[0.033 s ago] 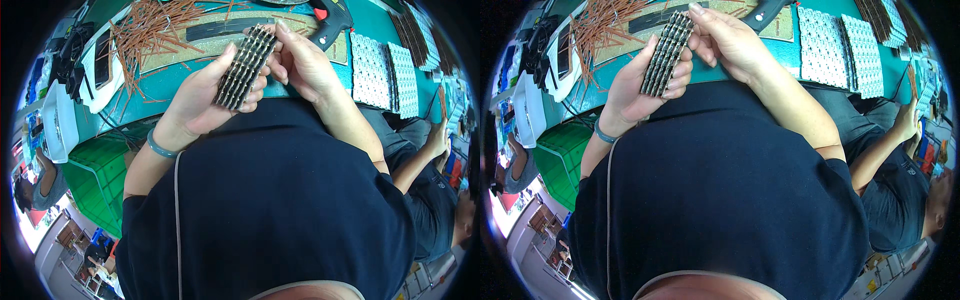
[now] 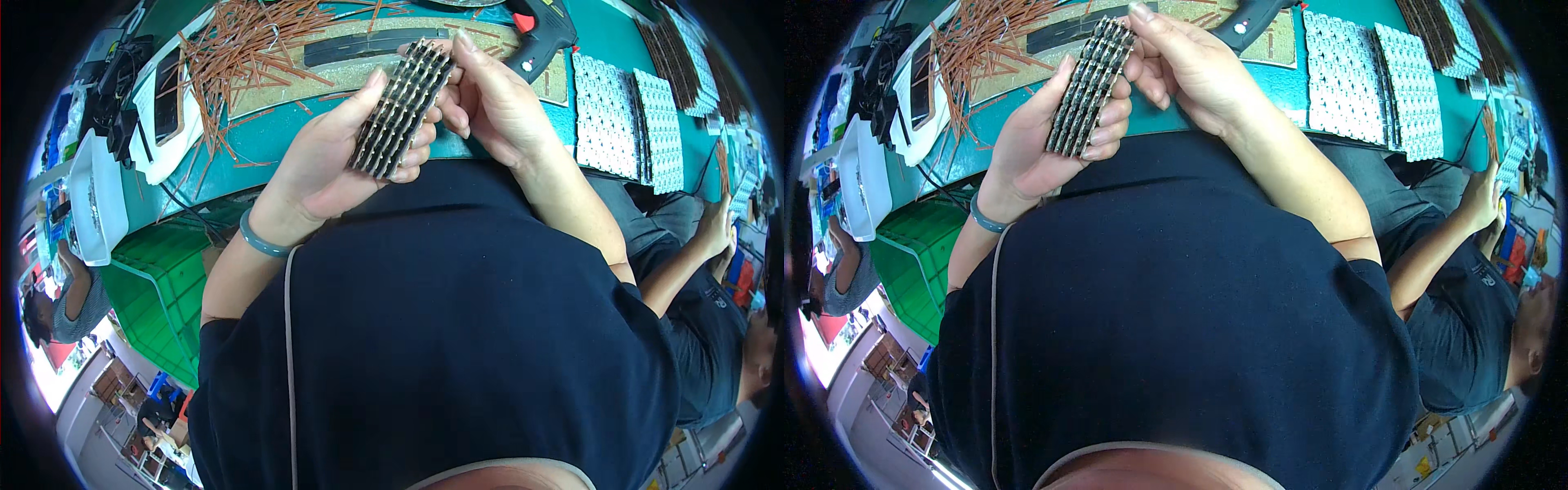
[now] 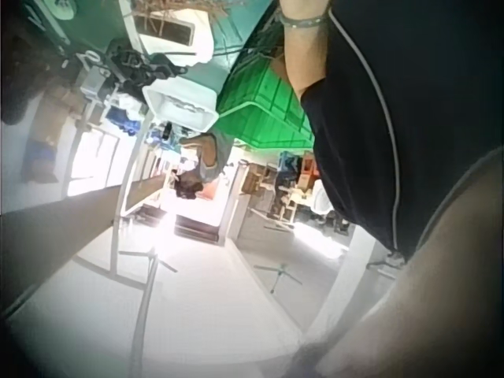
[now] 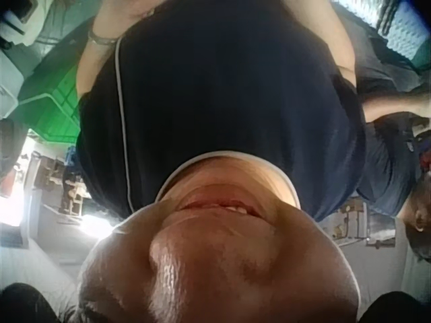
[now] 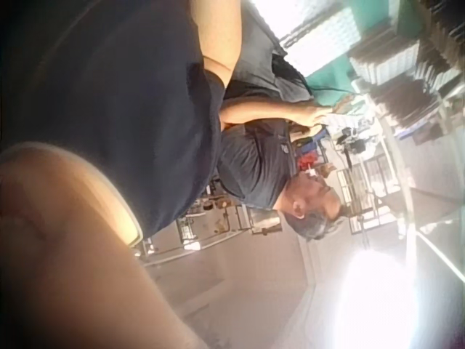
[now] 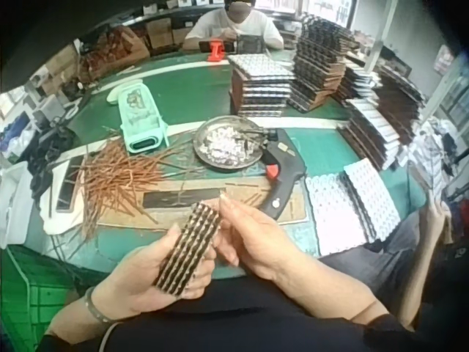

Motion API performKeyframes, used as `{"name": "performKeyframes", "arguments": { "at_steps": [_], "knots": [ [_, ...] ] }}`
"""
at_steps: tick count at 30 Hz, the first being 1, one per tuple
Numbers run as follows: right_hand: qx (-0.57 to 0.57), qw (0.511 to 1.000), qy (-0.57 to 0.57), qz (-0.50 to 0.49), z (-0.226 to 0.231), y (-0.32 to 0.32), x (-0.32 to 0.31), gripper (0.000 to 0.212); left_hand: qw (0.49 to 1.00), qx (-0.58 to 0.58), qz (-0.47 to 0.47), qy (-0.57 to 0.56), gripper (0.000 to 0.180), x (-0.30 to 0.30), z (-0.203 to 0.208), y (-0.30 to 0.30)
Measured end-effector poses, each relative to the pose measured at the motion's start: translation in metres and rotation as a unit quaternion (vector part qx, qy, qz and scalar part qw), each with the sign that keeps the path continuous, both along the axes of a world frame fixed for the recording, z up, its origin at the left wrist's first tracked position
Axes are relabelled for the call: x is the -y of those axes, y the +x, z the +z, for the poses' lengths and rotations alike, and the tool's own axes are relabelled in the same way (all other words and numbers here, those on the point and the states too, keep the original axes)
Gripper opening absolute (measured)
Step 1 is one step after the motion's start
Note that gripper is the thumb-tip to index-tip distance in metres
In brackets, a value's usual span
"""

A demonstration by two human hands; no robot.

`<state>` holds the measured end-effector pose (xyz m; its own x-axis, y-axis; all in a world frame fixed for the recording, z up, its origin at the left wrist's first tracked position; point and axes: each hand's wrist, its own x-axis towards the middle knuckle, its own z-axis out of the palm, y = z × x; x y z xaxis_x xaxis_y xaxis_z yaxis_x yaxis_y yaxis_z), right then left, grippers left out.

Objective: Assembling small metal components onto a grid or tray using a glue gun.

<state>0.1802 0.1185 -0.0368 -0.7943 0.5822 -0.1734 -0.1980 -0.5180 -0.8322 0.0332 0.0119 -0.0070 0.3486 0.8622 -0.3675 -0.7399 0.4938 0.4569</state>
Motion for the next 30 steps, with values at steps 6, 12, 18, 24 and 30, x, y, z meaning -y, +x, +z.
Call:
{"name": "performKeyframes", "arguments": {
  "at_steps": [6, 12, 18, 24, 30],
  "knots": [
    [0.008, 1.0, 0.015, 0.003, 0.002, -0.003, 0.001, 0.064, 1.0, -0.015, -0.012, 0.021, 0.054, -0.003, -0.003, -0.003],
    [-0.129, 0.984, -0.096, 0.083, -0.022, 0.003, -0.015, 0.042, 0.999, -0.004, -0.008, 0.036, 0.045, -0.005, -0.011, -0.008],
    [0.189, 0.97, -0.085, -0.124, 0.053, -0.019, 0.007, 0.035, 0.89, -0.421, 0.0, 0.175, 0.041, 0.004, -0.015, -0.021],
    [0.132, 0.769, 0.626, -0.002, -0.01, 0.011, 0.005, 0.042, 0.39, -0.834, -0.046, 0.387, 0.05, 0.006, -0.03, -0.03],
    [0.177, 0.726, 0.664, 0.02, -0.001, 0.015, 0.011, 0.051, 0.449, -0.818, -0.04, 0.357, 0.047, 0.016, -0.017, -0.041]
  ]
}}
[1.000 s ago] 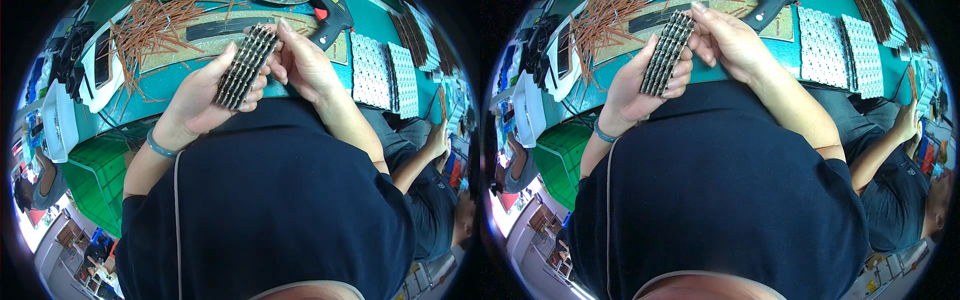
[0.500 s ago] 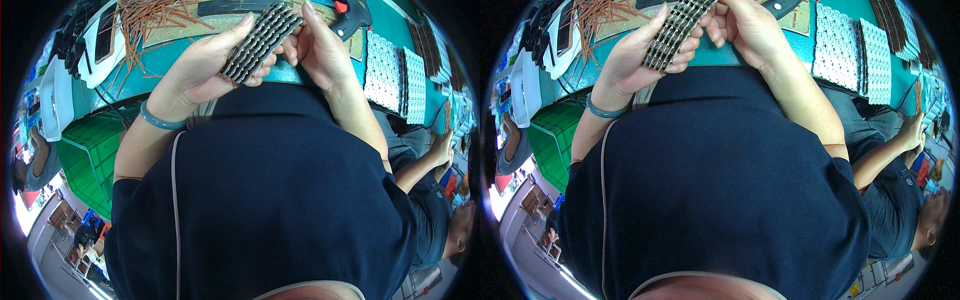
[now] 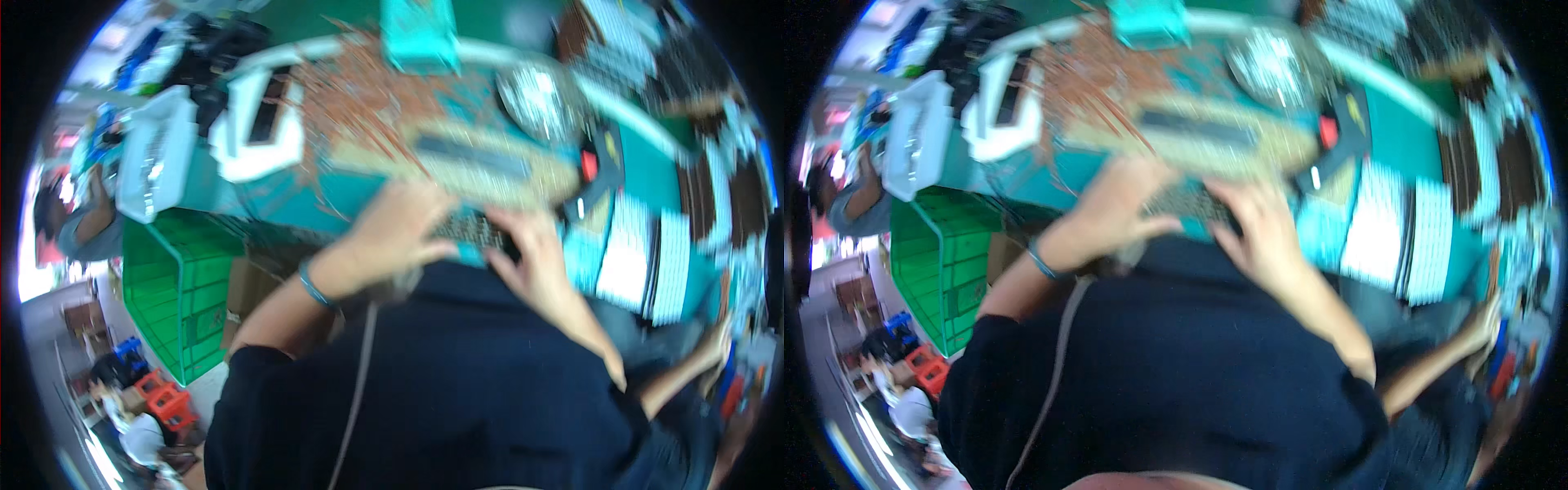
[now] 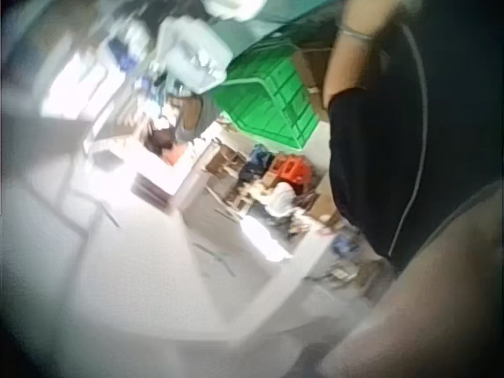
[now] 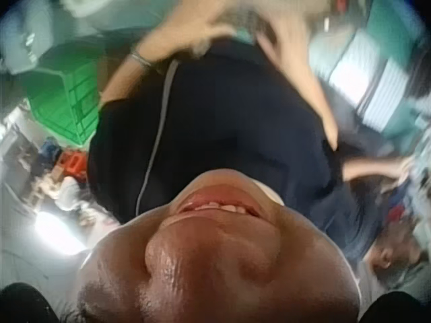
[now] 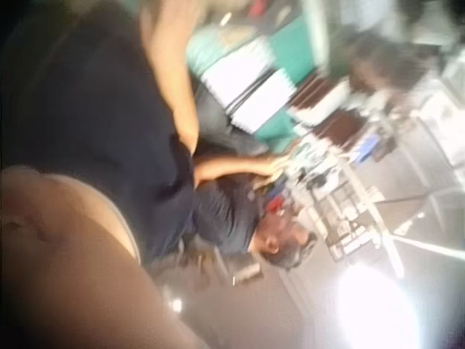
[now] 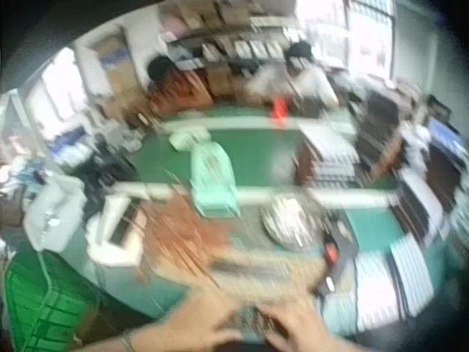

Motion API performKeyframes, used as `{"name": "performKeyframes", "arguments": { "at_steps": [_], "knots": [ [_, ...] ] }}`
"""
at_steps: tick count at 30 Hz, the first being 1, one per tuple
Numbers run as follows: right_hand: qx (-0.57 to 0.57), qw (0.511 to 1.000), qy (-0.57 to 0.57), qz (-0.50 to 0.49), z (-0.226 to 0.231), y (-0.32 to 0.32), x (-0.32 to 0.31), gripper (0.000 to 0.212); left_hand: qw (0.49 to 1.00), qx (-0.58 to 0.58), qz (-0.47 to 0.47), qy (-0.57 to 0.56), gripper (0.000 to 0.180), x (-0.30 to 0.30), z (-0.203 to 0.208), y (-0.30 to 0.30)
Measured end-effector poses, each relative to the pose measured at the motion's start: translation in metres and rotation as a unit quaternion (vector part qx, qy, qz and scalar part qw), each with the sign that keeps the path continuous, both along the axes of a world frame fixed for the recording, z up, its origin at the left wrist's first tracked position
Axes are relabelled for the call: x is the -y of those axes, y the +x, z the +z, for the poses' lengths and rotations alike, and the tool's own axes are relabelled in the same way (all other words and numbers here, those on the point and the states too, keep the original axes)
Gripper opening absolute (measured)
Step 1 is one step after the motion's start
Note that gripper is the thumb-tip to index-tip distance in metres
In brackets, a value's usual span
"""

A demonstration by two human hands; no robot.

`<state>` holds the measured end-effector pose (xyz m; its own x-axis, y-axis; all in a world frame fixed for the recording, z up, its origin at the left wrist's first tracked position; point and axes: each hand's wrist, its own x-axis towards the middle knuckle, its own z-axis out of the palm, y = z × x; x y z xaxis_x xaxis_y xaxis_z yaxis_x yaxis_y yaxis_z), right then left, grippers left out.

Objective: Assembling small metal components onto a grid or tray using a glue gun.

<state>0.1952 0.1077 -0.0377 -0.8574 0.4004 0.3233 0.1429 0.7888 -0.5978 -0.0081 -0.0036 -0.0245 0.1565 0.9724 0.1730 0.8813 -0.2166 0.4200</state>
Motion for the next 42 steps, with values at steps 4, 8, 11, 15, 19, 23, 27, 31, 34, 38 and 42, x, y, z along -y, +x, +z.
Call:
{"name": "performKeyframes", "arguments": {
  "at_steps": [4, 8, 11, 15, 19, 23, 27, 31, 34, 38, 42],
  "knots": [
    [0.032, 0.999, 0.034, 0.013, 0.006, -0.002, 0.003, 0.049, 0.999, 0.037, 0.013, 0.038, 0.042, 0.01, -0.013, 0.009],
    [-0.008, 0.999, -0.009, 0.033, 0.017, -0.006, 0.005, 0.044, 0.986, 0.135, -0.006, 0.098, 0.045, 0.012, -0.001, -0.001],
    [-0.02, 0.977, -0.211, 0.023, 0.011, -0.002, 0.001, 0.042, 0.956, 0.289, 0.014, 0.043, 0.053, 0.006, 0.023, -0.005],
    [-0.103, 0.746, -0.657, 0.035, 0.023, -0.007, 0.003, 0.046, 0.744, 0.664, -0.075, 0.028, 0.095, -0.024, 0.014, -0.004],
    [-0.159, 0.612, -0.757, 0.163, 0.016, -0.018, 0.003, 0.047, 0.614, 0.773, -0.148, -0.068, 0.099, -0.048, 0.01, 0.015],
    [-0.172, 0.555, -0.788, 0.203, 0.016, -0.018, 0.011, 0.037, 0.684, 0.703, -0.103, -0.166, 0.095, -0.031, 0.039, 0.026],
    [-0.155, 0.791, -0.589, 0.057, 0.016, -0.012, 0.001, 0.039, 0.815, 0.573, -0.088, 0.006, 0.095, -0.039, 0.001, 0.006],
    [-0.066, 0.996, -0.008, -0.06, 0.0, 0.008, -0.006, 0.04, 0.973, 0.224, 0.027, -0.038, 0.084, -0.001, 0.0, -0.017],
    [-0.035, 0.998, 0.034, -0.043, -0.004, 0.006, 0.001, 0.04, 0.982, 0.18, 0.063, -0.018, 0.063, 0.008, -0.009, -0.004],
    [0.01, 0.997, 0.068, -0.039, -0.003, 0.0, 0.008, 0.039, 0.979, 0.176, 0.1, 0.005, 0.048, 0.01, -0.022, -0.004],
    [0.009, 0.998, 0.061, -0.034, -0.005, -0.002, 0.005, 0.04, 0.976, 0.188, 0.114, -0.005, 0.046, 0.009, -0.023, -0.004]
  ]
}}
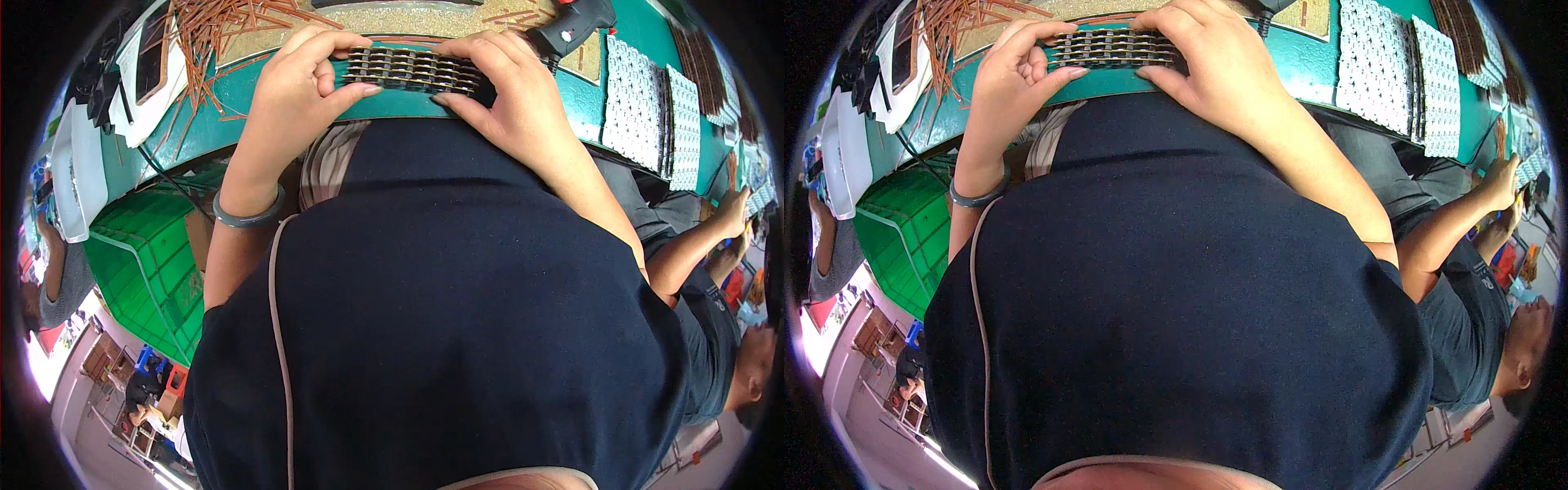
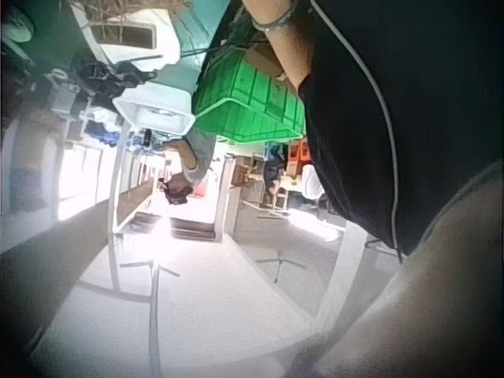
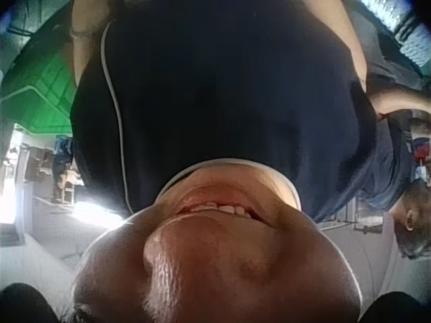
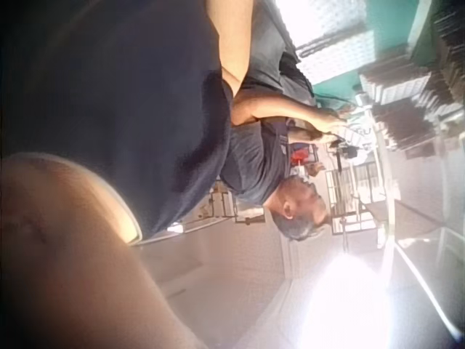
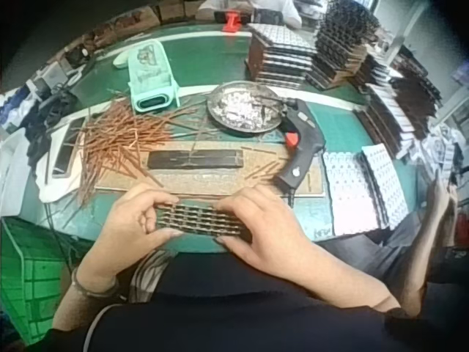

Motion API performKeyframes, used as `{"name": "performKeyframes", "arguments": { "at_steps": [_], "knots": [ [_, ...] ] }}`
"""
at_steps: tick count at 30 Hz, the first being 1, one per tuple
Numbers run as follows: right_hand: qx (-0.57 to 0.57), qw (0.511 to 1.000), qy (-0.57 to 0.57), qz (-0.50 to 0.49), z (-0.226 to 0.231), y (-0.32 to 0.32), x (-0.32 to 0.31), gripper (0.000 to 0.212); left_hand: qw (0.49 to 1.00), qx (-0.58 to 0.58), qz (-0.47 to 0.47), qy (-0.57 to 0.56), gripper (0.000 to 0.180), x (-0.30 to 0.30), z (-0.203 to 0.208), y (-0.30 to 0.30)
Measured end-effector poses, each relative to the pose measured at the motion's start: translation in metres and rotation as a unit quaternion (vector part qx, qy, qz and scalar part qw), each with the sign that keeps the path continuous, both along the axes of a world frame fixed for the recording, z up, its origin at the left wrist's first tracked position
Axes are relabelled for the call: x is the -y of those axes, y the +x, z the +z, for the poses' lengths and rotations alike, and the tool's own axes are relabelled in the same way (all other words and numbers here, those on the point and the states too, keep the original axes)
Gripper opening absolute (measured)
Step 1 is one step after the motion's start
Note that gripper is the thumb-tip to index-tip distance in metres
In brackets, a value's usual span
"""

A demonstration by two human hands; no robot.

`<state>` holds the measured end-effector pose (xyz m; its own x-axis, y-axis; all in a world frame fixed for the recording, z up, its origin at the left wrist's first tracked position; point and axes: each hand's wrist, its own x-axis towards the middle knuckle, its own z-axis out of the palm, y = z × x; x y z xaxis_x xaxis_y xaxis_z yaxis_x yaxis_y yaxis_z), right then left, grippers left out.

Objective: Assembling small metal components onto a grid or tray using a glue gun.

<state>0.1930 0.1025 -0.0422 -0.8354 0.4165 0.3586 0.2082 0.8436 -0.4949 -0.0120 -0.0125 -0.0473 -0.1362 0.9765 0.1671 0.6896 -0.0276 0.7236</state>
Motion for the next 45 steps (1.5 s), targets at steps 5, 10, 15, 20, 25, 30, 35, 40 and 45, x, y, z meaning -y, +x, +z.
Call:
{"name": "performKeyframes", "arguments": {
  "at_steps": [5, 10, 15, 20, 25, 30, 35, 40, 45],
  "knots": [
    [-0.015, 1.0, -0.008, 0.001, -0.001, 0.0, 0.0, 0.042, 0.997, -0.015, -0.05, 0.048, 0.044, -0.003, 0.008, 0.004],
    [-0.019, 1.0, 0.009, -0.002, 0.001, 0.002, 0.0, 0.045, 0.996, -0.022, -0.069, 0.05, 0.042, -0.002, 0.0, -0.001],
    [-0.006, 0.993, -0.111, -0.036, -0.001, 0.004, 0.0, 0.042, 0.998, -0.057, -0.037, 0.004, 0.04, 0.003, 0.006, -0.003],
    [-0.018, 0.993, -0.107, -0.04, -0.003, 0.003, -0.001, 0.039, 0.946, -0.296, -0.049, 0.123, 0.053, -0.012, 0.019, 0.014],
    [-0.022, 0.992, -0.117, -0.036, -0.004, 0.004, -0.001, 0.039, 0.92, -0.362, -0.092, 0.12, 0.063, -0.018, 0.01, 0.02],
    [-0.034, 0.992, -0.116, -0.036, -0.005, 0.003, 0.0, 0.037, 0.938, -0.303, -0.071, 0.151, 0.062, -0.015, 0.014, 0.009],
    [-0.017, 0.992, -0.123, -0.039, -0.003, 0.003, -0.002, 0.038, 0.928, -0.347, -0.091, 0.105, 0.059, -0.016, 0.011, 0.024],
    [-0.049, 0.905, -0.423, -0.01, -0.001, 0.002, -0.009, 0.037, 0.979, -0.164, -0.105, 0.063, 0.04, -0.022, 0.004, 0.024],
    [-0.196, 0.758, -0.623, 0.01, 0.009, -0.008, -0.02, 0.039, 0.754, 0.615, -0.061, -0.223, 0.048, -0.019, 0.025, 0.027]
  ]
}}
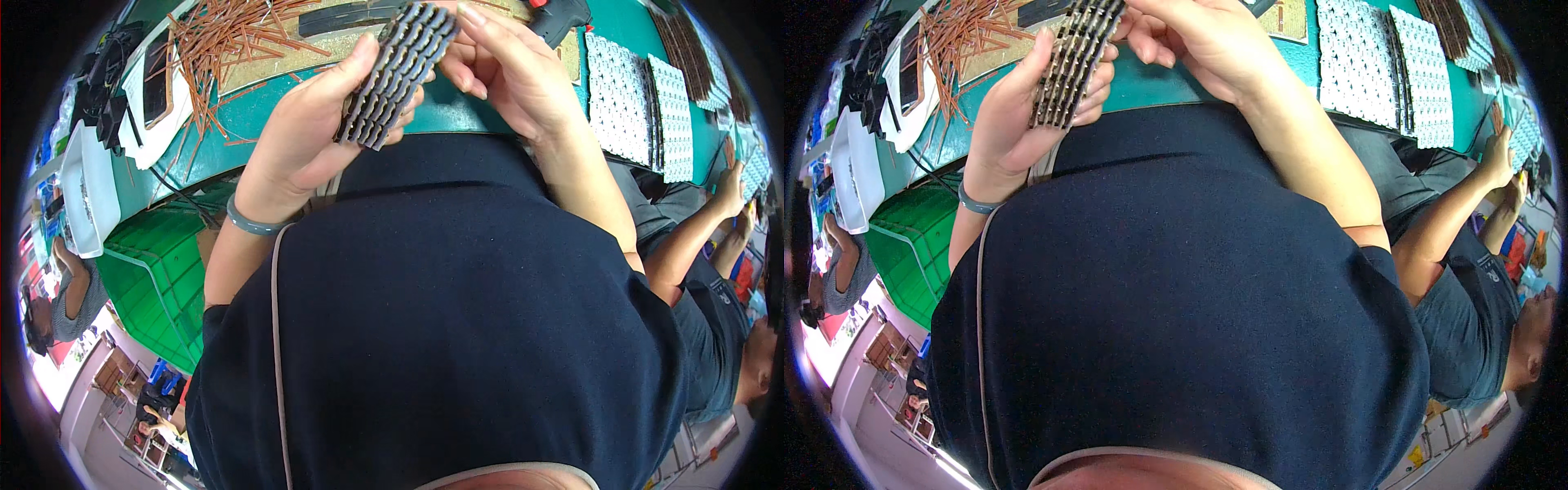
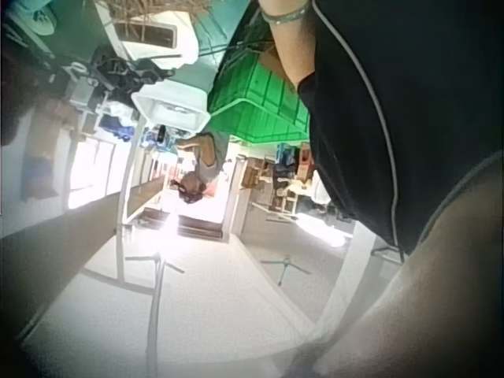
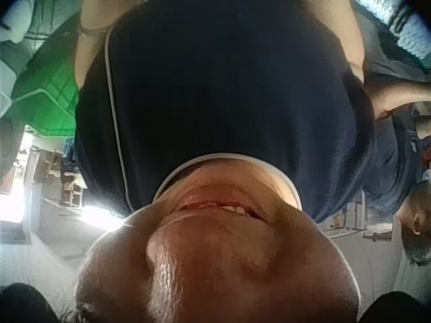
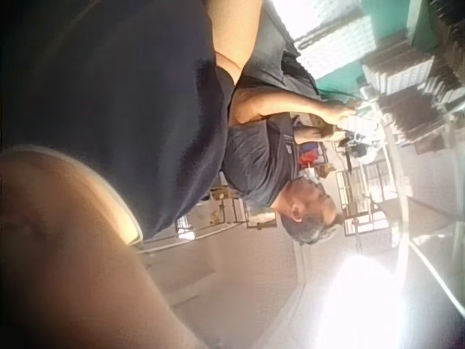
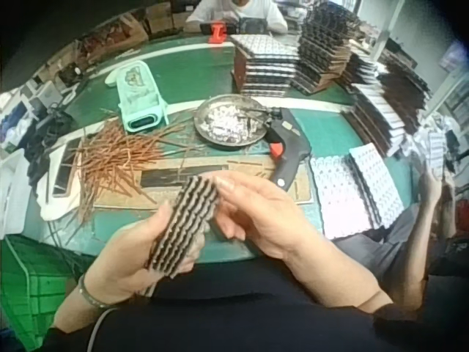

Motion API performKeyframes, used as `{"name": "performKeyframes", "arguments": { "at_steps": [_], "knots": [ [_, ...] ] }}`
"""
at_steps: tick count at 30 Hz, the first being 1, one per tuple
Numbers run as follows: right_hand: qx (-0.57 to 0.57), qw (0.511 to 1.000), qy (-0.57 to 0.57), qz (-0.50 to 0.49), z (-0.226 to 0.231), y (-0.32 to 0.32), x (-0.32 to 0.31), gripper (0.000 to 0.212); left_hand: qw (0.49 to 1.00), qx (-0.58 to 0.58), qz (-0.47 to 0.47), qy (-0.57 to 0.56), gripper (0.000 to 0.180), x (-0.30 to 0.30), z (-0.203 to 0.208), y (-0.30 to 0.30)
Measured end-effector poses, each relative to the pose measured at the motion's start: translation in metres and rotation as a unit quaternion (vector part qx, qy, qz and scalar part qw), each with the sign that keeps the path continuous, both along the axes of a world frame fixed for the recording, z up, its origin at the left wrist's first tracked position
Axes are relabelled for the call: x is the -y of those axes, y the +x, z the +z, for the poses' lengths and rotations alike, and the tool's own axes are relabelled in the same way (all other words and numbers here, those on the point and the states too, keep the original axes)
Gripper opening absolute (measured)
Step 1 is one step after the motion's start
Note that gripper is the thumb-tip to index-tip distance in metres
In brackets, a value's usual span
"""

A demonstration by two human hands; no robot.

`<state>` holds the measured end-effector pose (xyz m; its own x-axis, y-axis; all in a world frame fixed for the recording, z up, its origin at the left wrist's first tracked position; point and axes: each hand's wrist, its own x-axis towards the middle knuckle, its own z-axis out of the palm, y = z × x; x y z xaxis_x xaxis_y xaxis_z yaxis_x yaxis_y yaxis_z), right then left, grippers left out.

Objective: Assembling small metal components onto a grid or tray using a glue gun.

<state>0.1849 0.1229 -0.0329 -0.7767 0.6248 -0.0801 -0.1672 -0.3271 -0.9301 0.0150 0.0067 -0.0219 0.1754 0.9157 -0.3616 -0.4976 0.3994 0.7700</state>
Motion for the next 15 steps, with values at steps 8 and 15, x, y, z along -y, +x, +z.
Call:
{"name": "performKeyframes", "arguments": {
  "at_steps": [8, 15],
  "knots": [
    [-0.051, 0.987, -0.142, 0.046, -0.004, -0.005, -0.002, 0.031, 0.979, 0.204, -0.002, -0.005, 0.05, -0.001, 0.0, 0.004],
    [-0.044, 0.995, -0.092, 0.014, -0.008, -0.008, 0.002, 0.036, 0.972, 0.234, 0.003, -0.009, 0.05, -0.002, 0.002, 0.005]
  ]
}}
